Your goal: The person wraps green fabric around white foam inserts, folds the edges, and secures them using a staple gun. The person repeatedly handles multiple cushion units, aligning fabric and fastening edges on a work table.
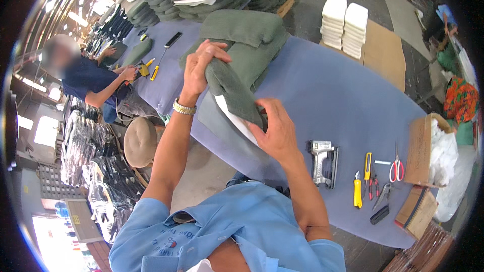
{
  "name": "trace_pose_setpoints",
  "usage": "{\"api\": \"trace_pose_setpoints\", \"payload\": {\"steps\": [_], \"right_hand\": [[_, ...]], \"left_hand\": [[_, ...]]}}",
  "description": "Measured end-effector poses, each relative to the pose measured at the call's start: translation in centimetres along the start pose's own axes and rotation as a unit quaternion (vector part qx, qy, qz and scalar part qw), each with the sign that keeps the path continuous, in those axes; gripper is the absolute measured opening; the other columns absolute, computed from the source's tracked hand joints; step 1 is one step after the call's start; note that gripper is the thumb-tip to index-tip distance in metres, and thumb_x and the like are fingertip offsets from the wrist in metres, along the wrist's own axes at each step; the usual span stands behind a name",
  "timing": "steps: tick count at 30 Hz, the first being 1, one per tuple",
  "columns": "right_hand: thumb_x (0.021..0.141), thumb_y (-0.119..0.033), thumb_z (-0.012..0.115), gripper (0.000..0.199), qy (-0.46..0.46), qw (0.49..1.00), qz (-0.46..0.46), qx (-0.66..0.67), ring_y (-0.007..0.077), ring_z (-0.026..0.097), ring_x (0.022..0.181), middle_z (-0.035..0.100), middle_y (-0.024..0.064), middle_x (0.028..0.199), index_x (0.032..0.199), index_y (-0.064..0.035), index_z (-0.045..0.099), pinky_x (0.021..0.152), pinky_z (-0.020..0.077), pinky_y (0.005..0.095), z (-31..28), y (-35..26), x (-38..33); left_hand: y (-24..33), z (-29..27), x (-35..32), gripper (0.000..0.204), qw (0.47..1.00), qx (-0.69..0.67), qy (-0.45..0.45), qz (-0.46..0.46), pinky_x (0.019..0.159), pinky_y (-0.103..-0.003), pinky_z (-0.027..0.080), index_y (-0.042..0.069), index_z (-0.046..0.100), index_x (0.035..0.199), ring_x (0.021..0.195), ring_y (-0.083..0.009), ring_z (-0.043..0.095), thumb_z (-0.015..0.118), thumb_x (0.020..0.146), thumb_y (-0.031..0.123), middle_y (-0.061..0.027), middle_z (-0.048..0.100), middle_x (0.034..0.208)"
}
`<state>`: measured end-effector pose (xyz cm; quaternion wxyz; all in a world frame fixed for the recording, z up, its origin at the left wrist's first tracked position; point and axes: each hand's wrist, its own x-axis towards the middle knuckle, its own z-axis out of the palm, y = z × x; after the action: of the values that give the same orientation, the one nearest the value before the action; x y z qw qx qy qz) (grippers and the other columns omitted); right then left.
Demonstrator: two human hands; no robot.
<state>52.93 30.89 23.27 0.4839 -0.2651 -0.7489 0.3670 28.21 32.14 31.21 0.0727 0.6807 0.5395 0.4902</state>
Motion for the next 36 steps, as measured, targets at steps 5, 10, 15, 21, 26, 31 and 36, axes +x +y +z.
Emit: {"api": "trace_pose_setpoints", "payload": {"steps": [5, 10, 15, 21, 26, 31, 36], "right_hand": [[0.080, -0.007, 0.078, 0.021, -0.064, 0.997, -0.037, 0.011, 0.0322, 0.059, 0.071, 0.060, 0.0150, 0.083, 0.090, -0.0013, 0.060, 0.064, 0.0483, 0.0404, 0.9, -0.1, -0.1], [0.095, -0.021, 0.061, 0.027, -0.035, 0.998, -0.047, -0.003, 0.0380, 0.057, 0.068, 0.059, 0.0170, 0.077, 0.087, 0.0037, 0.060, 0.062, 0.0441, 0.0454, 1.1, 1.0, 0.0], [0.104, -0.032, 0.052, 0.044, 0.048, 0.991, -0.088, 0.092, 0.0353, 0.060, 0.068, 0.064, 0.0216, 0.081, 0.090, 0.0088, 0.061, 0.065, 0.0477, 0.0446, 4.4, -0.2, -1.3], [0.111, -0.032, 0.047, 0.050, 0.078, 0.975, 0.075, 0.196, 0.0200, 0.064, 0.077, 0.069, 0.0175, 0.087, 0.091, 0.0108, 0.062, 0.066, 0.0506, 0.0352, 2.7, -4.9, -2.3], [0.111, -0.035, 0.048, 0.052, -0.093, 0.939, 0.253, 0.213, 0.0225, 0.068, 0.084, 0.071, 0.0207, 0.097, 0.104, 0.0136, 0.065, 0.073, 0.0560, 0.0367, 1.0, -0.5, -8.0], [0.110, -0.039, 0.049, 0.057, 0.027, 0.937, 0.328, 0.114, 0.0256, 0.069, 0.096, 0.070, 0.0221, 0.111, 0.124, 0.0147, 0.062, 0.084, 0.0567, 0.0370, -1.9, 7.2, -13.4], [0.110, -0.042, 0.050, 0.060, 0.032, 0.901, 0.414, 0.126, 0.0256, 0.067, 0.099, 0.070, 0.0203, 0.108, 0.118, 0.0153, 0.065, 0.091, 0.0534, 0.0371, -4.4, 8.5, -13.7]], "left_hand": [[1.3, -0.6, -1.3, 0.054, 0.997, -0.032, -0.063, 0.039, 0.118, -0.047, 0.028, 0.005, 0.078, 0.084, 0.117, -0.0266, 0.063, 0.039, 0.108, 0.034, -0.0069, 0.076, 0.089], [2.0, 6.4, -2.5, 0.048, 0.972, -0.212, 0.097, -0.035, 0.121, -0.043, 0.030, 0.006, 0.070, 0.126, 0.136, -0.0294, 0.052, 0.041, 0.112, 0.041, -0.0135, 0.061, 0.142], [2.8, 6.9, -5.2, 0.059, 0.945, -0.291, 0.094, -0.118, 0.123, -0.038, 0.031, 0.005, 0.046, 0.154, 0.144, -0.0249, 0.046, 0.035, 0.113, 0.046, -0.0135, 0.054, 0.153], [5.6, 6.1, -2.5, 0.040, 0.967, -0.166, 0.002, -0.194, 0.086, -0.041, 0.055, 0.001, 0.074, 0.111, 0.091, -0.0293, 0.072, 0.048, 0.106, 0.031, -0.0187, 0.076, 0.100], [-0.6, 11.5, -8.5, 0.052, 0.919, -0.050, -0.226, -0.320, 0.084, -0.048, 0.055, 0.002, 0.076, 0.097, 0.086, -0.0365, 0.071, 0.047, 0.104, 0.045, -0.0230, 0.074, 0.093], [-1.5, 18.2, -17.5, 0.078, 0.872, -0.157, -0.219, -0.410, 0.095, -0.049, 0.052, -0.003, 0.073, 0.117, 0.106, -0.0405, 0.069, 0.036, 0.105, 0.065, -0.0236, 0.073, 0.114], [2.6, 13.6, -20.1, 0.062, 0.926, -0.162, -0.258, -0.223, 0.103, -0.045, 0.050, -0.003, 0.066, 0.130, 0.119, -0.0382, 0.066, 0.054, 0.104, 0.051, -0.0229, 0.070, 0.127]]}}
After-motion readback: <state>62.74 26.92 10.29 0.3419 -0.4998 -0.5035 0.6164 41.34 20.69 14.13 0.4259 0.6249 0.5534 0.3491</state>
